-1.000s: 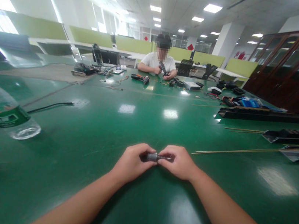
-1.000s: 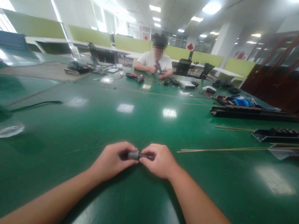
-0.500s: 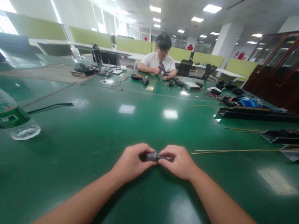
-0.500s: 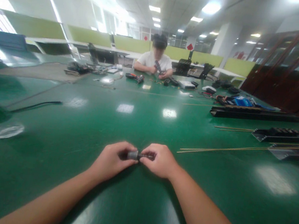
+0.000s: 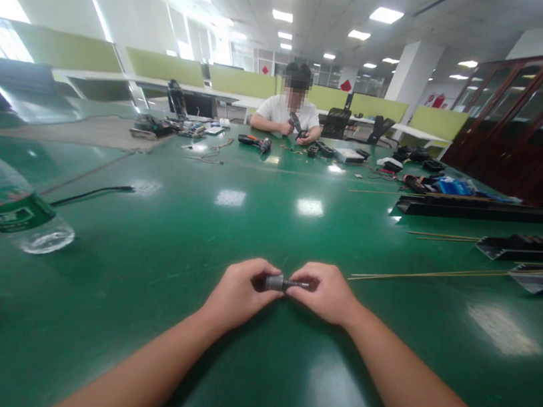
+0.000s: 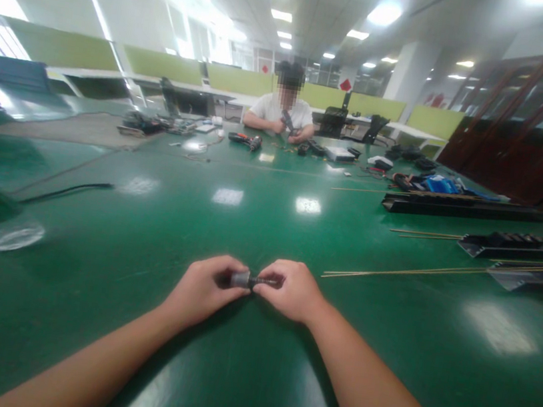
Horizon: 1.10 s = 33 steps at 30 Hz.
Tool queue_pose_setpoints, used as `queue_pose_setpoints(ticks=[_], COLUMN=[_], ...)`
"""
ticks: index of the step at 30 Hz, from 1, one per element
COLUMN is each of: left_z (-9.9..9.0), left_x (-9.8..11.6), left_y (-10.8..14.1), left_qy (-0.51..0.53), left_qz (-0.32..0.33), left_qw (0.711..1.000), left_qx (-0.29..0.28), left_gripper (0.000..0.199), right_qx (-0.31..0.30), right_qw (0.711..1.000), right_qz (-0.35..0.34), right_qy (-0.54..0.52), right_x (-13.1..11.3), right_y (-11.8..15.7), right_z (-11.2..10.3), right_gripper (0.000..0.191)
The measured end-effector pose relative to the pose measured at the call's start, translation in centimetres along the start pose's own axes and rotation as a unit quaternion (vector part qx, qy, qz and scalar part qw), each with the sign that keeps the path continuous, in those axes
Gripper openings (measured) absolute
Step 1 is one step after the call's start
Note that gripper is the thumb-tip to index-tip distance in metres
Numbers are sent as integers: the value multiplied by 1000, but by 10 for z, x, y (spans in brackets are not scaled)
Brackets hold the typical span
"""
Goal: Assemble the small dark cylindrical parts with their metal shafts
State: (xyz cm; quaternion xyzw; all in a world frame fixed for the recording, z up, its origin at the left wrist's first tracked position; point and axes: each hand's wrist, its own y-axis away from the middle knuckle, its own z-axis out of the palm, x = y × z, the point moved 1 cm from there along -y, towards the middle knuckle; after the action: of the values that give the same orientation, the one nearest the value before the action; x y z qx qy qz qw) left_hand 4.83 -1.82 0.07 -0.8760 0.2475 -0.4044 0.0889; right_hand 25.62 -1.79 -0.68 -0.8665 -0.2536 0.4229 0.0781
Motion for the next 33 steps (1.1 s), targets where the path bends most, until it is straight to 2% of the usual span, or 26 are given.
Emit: queue_pose_setpoints(ticks=[13,21,30,33], left_z=[-3,-2,-4,-5], left_x=[-2,-4,-5,-5], left_y=[-2,-3,-2,-2], left_qy=[-3,10,-1,-6], left_qz=[-5,-22,-35,-49], left_qw=[1000,1000,999,998], left_qx=[9,14,35,48], left_gripper=[19,20,24,26], right_qx=[20,27,20,30], right_qw=[1000,998,987,972], right_qz=[12,49,115,143], right_qy=[-5,-29,-114,-182], right_x=[5,6,12,19], right_y=[-1,-1,-2,-4], right_z=[0,0,0,0], right_gripper=[10,9,11,24])
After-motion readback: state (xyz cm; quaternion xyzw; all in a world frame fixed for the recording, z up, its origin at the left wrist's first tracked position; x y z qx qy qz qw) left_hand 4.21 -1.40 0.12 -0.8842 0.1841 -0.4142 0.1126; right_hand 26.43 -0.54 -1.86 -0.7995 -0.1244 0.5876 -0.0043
